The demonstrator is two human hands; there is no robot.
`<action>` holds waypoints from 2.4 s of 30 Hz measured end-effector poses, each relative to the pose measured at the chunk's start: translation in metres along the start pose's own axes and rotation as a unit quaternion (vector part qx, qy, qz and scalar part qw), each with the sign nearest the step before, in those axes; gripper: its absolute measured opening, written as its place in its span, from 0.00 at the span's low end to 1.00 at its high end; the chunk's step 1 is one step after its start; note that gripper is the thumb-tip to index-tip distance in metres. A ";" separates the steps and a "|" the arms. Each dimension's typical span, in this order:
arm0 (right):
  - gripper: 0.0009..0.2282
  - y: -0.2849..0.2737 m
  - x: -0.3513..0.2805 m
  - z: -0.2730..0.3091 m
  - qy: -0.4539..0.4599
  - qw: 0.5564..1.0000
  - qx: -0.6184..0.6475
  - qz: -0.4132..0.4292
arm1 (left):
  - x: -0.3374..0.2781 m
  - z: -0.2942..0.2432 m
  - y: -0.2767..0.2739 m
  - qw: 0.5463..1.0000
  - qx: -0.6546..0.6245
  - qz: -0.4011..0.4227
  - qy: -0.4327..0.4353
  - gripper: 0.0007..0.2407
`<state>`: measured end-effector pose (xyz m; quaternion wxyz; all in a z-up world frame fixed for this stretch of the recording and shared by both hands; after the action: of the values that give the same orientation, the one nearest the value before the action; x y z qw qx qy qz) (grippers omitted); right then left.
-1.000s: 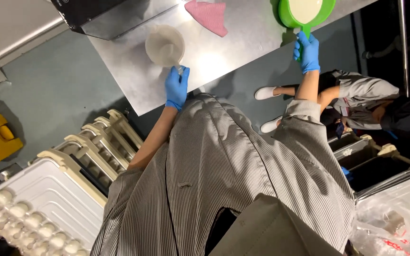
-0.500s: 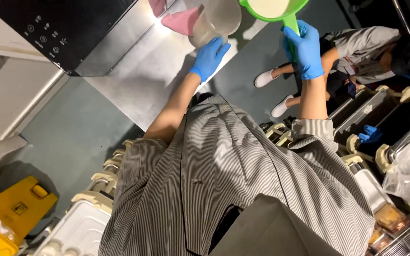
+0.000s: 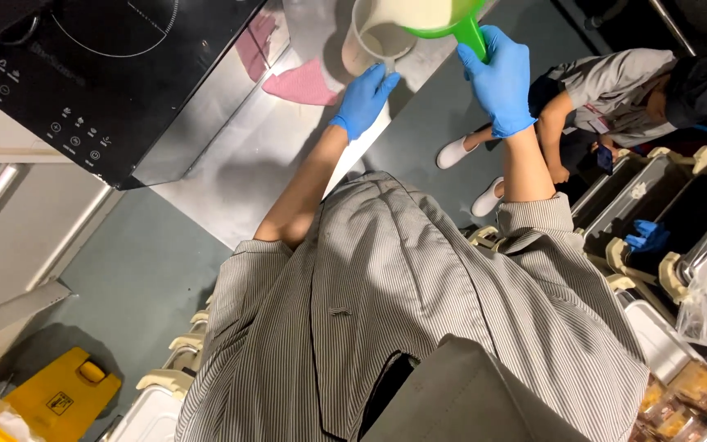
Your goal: Filling small plastic cups with liquid and organizing them onto trays for cooling.
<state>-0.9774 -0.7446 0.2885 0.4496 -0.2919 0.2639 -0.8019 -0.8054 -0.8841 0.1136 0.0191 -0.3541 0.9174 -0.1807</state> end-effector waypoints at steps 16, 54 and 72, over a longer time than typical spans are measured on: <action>0.12 -0.002 0.027 -0.009 -0.099 0.986 -0.128 -0.033 | 0.026 0.014 0.008 0.999 -0.036 0.018 -0.033 0.15; 0.15 0.075 0.015 -0.021 -0.239 0.948 -0.210 0.007 | 0.014 0.098 0.004 0.977 -0.157 0.053 -0.136 0.14; 0.16 0.081 0.010 -0.017 -0.191 0.958 -0.212 0.034 | 0.006 0.114 0.005 0.985 -0.133 0.035 -0.105 0.14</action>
<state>-0.9478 -0.7880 0.2240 0.4463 -0.5192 0.3463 -0.6414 -0.7947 -0.9207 0.0056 0.0741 -0.3379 0.9381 -0.0182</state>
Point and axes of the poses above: each hand's wrist, its own x-axis towards the middle knuckle, its own y-axis out of the palm, z = x × y, the point moved 3 cm from there along x, towards the middle knuckle, and after that the axes turned 5 degrees about -y, right-handed, at the moved point
